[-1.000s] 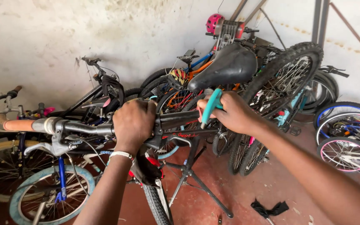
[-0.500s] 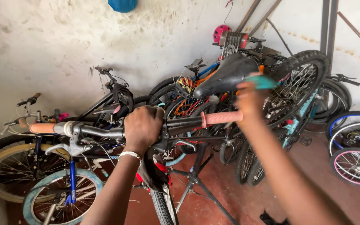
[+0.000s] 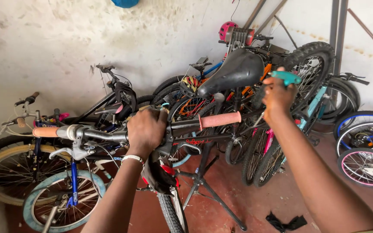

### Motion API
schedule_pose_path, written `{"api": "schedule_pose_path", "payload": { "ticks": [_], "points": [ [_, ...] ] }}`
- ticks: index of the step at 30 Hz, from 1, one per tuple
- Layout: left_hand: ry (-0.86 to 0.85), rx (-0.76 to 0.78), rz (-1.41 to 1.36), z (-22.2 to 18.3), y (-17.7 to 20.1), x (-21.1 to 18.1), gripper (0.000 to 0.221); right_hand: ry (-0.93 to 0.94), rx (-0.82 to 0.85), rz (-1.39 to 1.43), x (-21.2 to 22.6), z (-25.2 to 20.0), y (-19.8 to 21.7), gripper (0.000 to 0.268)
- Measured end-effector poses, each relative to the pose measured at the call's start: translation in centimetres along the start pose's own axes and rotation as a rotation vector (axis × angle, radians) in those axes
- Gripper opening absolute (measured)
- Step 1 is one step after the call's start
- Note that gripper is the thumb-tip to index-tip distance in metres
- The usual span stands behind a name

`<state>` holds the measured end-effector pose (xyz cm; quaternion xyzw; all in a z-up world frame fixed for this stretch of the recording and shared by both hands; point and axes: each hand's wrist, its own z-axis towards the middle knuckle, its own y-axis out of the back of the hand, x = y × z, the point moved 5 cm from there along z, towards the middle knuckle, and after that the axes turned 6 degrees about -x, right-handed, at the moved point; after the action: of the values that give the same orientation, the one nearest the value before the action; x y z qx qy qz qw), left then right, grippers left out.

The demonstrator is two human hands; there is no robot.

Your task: Routing and adjusting brake cables and handlebars on a mountain bike using hand tools.

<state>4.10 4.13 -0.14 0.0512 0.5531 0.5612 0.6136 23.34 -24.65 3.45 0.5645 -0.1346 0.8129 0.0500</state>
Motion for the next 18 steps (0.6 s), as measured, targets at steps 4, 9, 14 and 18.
{"api": "schedule_pose_path", "payload": {
  "ticks": [4,9,14,18],
  "points": [
    [0.048,0.041,0.118,-0.4,-1.4,0.0,0.049,-0.093,-0.088,0.01,0.1,-3.6,-1.6,0.041],
    [0.08,0.057,0.111,-1.1,-0.2,-0.6,0.047,-0.115,0.249,0.032,-0.3,-7.4,-7.3,0.051],
    [0.064,0.025,0.087,-1.1,0.2,-1.1,0.045,-0.016,0.137,0.033,0.2,-7.0,-6.0,0.05],
    [0.06,0.022,0.09,-1.1,0.0,-0.9,0.045,0.005,0.072,0.011,3.0,-7.1,-4.4,0.048]
  ]
}}
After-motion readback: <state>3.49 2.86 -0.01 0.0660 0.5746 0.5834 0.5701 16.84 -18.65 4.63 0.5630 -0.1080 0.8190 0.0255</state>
